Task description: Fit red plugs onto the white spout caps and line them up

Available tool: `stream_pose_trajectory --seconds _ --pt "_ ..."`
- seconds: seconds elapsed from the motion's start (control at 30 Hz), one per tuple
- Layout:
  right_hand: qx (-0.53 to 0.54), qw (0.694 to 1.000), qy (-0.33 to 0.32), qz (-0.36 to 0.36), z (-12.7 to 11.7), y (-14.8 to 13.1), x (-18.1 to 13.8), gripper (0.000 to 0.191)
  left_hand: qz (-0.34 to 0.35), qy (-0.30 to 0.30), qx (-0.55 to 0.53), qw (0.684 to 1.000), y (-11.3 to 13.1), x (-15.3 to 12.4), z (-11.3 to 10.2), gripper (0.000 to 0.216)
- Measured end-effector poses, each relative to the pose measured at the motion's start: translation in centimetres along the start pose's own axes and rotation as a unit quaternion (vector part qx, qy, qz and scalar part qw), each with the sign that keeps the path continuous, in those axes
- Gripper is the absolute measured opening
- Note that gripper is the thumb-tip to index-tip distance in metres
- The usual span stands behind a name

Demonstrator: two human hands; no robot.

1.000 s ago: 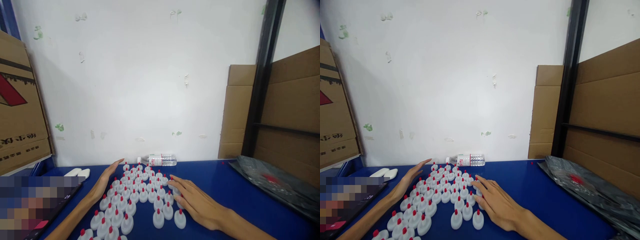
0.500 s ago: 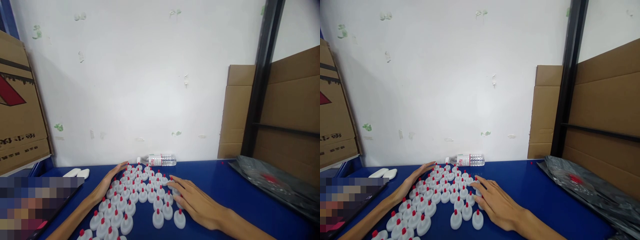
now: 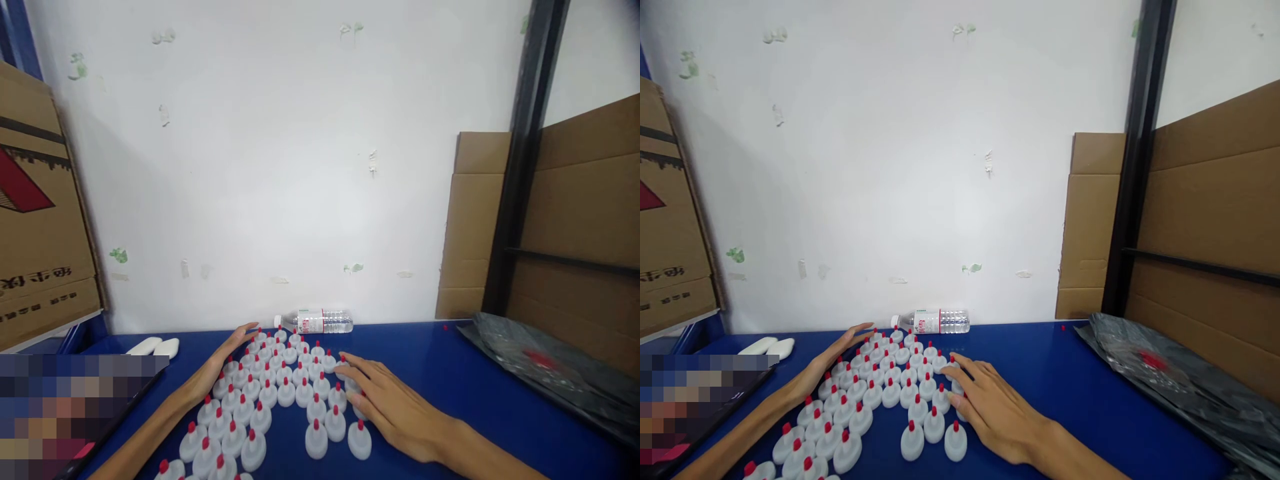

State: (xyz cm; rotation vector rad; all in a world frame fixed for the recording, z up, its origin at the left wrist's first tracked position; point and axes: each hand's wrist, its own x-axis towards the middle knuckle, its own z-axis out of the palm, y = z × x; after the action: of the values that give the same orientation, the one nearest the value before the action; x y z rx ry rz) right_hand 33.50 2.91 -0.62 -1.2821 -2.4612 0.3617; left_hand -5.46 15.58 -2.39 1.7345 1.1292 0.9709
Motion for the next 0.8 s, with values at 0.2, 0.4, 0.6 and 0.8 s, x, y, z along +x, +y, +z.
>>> stream_pose_trajectory --seconds 0.2,0.4,0.6,0.8 --pt "0.0 1.0 -0.002 -0.001 -0.11 -0.02 0.02 0.055 -0.009 -0.012 -0.007 1.0 0.24 -0.14 0.18 0.078" --pt "0.011 1.0 0.014 -0.009 0.1 0.12 0.04 0.053 -0.01 -0.012 -0.018 1.0 0.32 -0.21 0.23 0.074" --pt "0.003 1.0 0.006 -0.002 0.01 0.06 0.05 0.053 0.002 0.004 -0.013 1.0 -0.01 -0.13 0.19 0.074" --pt "-0.005 1.0 0.002 0.0 0.11 0.16 0.03 0.054 0.004 0.031 -0.006 1.0 -0.39 0.23 0.36 0.077"
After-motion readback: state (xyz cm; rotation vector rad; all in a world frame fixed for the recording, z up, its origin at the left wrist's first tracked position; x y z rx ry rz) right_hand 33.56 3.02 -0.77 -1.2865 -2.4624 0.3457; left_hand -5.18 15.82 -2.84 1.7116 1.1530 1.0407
